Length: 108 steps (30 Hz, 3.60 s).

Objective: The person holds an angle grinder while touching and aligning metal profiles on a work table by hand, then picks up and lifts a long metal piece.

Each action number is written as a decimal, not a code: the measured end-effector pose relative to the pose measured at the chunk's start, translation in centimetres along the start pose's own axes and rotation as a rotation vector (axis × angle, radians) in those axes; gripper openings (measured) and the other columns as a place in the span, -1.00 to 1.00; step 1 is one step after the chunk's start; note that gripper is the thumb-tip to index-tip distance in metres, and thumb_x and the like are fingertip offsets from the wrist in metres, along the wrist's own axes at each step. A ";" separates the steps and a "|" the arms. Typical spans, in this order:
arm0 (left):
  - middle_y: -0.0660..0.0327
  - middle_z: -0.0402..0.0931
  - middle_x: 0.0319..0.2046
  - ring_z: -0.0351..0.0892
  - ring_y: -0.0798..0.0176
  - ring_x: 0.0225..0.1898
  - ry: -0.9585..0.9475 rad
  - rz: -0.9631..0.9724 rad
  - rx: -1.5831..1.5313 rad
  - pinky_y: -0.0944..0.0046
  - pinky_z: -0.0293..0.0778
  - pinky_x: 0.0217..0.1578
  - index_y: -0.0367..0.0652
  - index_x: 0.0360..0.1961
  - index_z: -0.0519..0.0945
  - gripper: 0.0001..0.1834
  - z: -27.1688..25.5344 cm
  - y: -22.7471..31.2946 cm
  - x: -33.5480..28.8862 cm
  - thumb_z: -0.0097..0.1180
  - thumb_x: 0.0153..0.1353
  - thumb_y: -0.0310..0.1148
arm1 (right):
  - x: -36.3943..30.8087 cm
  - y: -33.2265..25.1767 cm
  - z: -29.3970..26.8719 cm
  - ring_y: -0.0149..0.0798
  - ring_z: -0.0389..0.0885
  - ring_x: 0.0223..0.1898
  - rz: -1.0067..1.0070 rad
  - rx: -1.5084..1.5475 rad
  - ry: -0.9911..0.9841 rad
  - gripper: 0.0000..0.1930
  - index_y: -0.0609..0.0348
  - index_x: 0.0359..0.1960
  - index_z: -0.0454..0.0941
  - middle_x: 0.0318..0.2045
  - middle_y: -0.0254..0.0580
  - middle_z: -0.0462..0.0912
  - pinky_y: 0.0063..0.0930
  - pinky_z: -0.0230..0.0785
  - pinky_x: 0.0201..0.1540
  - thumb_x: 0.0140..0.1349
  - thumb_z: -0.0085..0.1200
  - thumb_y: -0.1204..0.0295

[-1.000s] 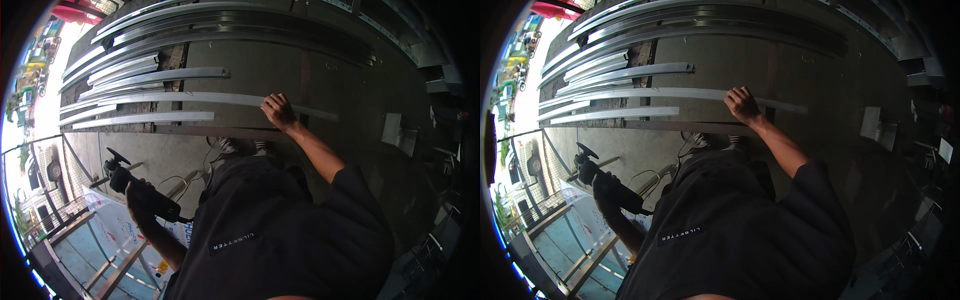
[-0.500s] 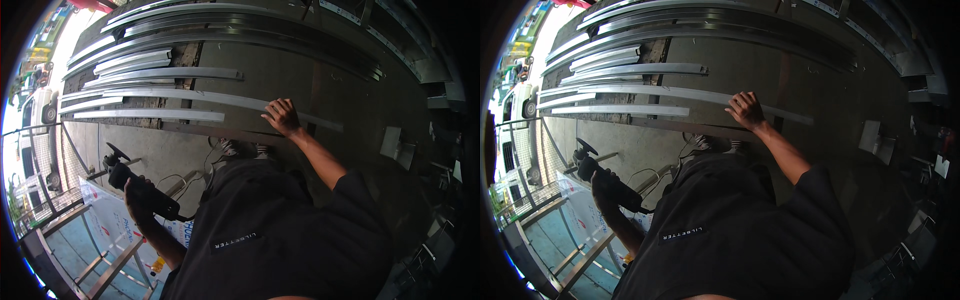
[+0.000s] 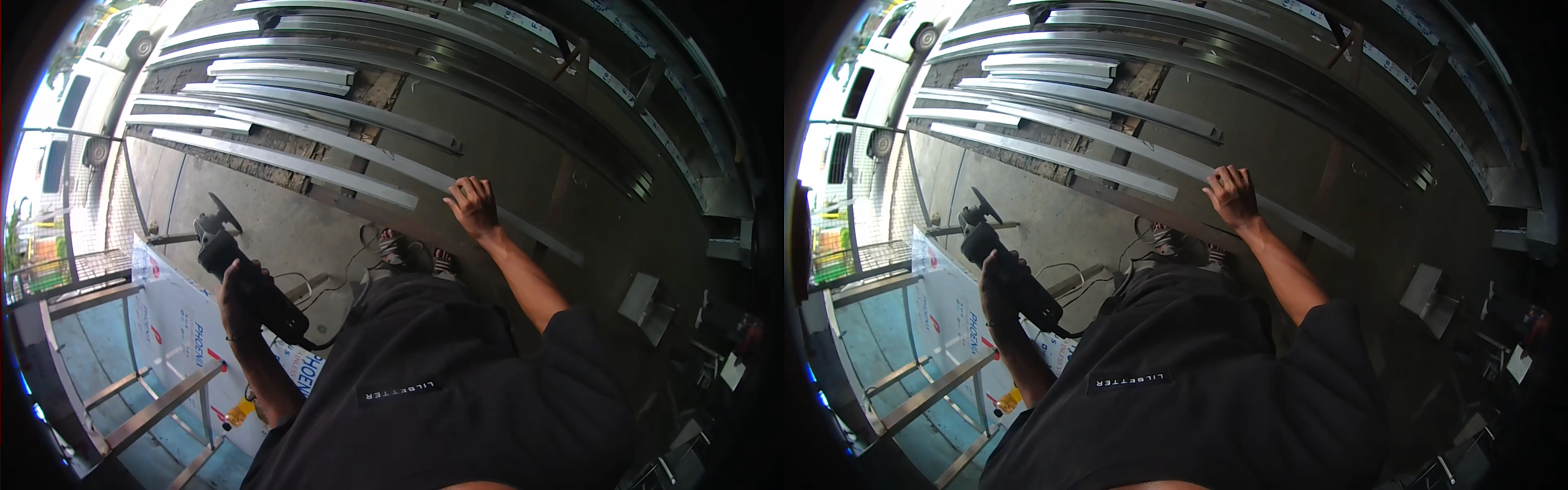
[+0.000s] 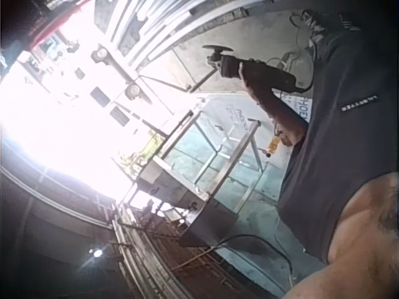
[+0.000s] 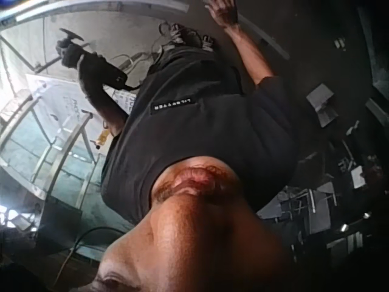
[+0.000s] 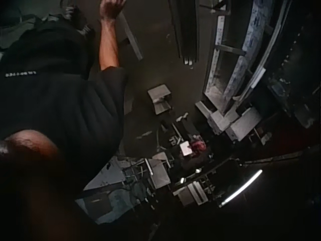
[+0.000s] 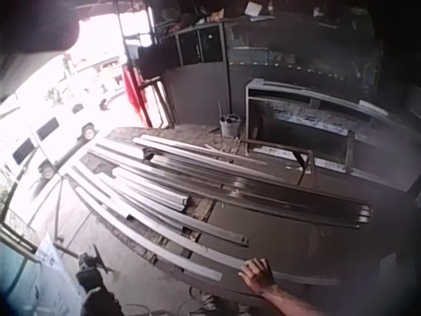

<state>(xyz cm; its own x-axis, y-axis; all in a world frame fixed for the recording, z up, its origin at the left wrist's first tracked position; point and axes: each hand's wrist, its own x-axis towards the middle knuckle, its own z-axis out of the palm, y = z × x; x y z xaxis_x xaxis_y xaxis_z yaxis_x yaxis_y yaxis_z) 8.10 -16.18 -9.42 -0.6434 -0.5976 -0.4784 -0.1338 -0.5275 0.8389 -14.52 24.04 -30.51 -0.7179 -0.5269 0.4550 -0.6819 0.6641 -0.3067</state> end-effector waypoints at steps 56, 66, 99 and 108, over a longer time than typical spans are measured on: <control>0.06 0.65 -0.31 0.74 0.12 -0.35 0.042 -0.035 0.011 0.15 0.72 -0.33 -0.28 -0.07 0.50 -0.59 -3.4 1.0 4.3 0.34 0.31 -0.17 | 7.4 -5.2 4.5 -0.20 0.60 -0.13 -0.097 0.018 -0.005 -0.80 0.02 -0.26 0.61 -0.24 -0.33 0.61 -0.18 0.33 -0.04 0.21 0.40 0.32; 0.08 0.65 -0.31 0.74 0.13 -0.34 0.016 -0.022 0.030 0.15 0.73 -0.37 -0.27 -0.08 0.52 -0.60 -4.2 1.1 4.6 0.32 0.33 -0.16 | 14.5 -6.4 12.9 -0.16 0.58 -0.16 -0.294 -0.170 -0.149 -0.81 0.06 -0.35 0.57 -0.33 -0.24 0.56 -0.23 0.35 -0.05 0.10 0.40 0.46; 0.07 0.64 -0.30 0.73 0.13 -0.35 0.041 -0.051 0.020 0.16 0.72 -0.38 -0.25 -0.01 0.45 -0.57 -6.2 1.3 6.7 0.31 0.33 -0.17 | 12.8 -7.2 10.2 -0.19 0.59 -0.24 -0.307 -0.056 -0.149 -0.83 0.07 -0.42 0.57 -0.38 -0.25 0.57 -0.23 0.36 -0.10 0.08 0.38 0.44; 0.07 0.64 -0.30 0.73 0.14 -0.34 0.037 -0.068 0.015 0.17 0.72 -0.37 -0.26 -0.04 0.48 -0.57 -6.8 1.0 7.1 0.33 0.32 -0.15 | 13.3 -6.0 11.5 -0.18 0.59 -0.25 -0.379 -0.124 -0.160 -0.83 0.06 -0.46 0.56 -0.42 -0.27 0.55 -0.22 0.35 -0.08 0.10 0.37 0.42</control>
<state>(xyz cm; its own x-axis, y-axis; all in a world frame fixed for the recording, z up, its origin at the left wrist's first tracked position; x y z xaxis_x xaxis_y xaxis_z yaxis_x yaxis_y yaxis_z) 8.52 -25.12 -13.73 -0.6043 -0.5829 -0.5432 -0.1877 -0.5585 0.8080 -21.60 6.96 -32.19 -0.4396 -0.8149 0.3778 -0.8863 0.4617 -0.0353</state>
